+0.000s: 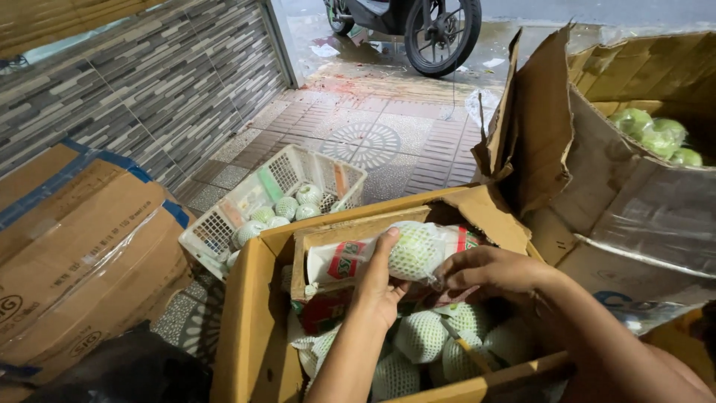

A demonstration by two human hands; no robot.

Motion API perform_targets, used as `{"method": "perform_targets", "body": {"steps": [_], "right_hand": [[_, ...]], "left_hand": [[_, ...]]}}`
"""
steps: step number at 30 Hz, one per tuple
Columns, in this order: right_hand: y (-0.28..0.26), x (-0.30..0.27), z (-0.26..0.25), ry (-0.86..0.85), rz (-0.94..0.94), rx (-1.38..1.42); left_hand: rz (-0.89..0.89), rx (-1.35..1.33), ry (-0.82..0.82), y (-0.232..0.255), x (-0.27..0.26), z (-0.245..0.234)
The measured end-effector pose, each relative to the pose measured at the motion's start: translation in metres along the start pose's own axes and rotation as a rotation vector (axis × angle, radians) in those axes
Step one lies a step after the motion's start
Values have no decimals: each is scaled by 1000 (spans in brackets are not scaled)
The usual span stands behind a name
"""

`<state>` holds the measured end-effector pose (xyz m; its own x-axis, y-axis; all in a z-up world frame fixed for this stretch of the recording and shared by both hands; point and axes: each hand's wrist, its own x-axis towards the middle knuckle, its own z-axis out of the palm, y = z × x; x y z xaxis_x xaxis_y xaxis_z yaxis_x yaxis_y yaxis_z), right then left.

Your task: Wrapping individual guavas in protective foam nets and packing them into a cardboard box.

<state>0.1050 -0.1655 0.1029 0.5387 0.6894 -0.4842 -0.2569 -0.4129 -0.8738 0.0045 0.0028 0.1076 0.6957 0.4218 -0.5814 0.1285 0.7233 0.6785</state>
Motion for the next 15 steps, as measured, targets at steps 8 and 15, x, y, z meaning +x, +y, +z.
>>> {"method": "perform_targets", "body": {"steps": [8, 15], "right_hand": [[49, 65, -1, 128, -63, -134], [58, 89, 12, 390, -86, -233]], "left_hand": [[31, -25, 4, 2, -11, 6], [105, -84, 0, -8, 0, 2]]}}
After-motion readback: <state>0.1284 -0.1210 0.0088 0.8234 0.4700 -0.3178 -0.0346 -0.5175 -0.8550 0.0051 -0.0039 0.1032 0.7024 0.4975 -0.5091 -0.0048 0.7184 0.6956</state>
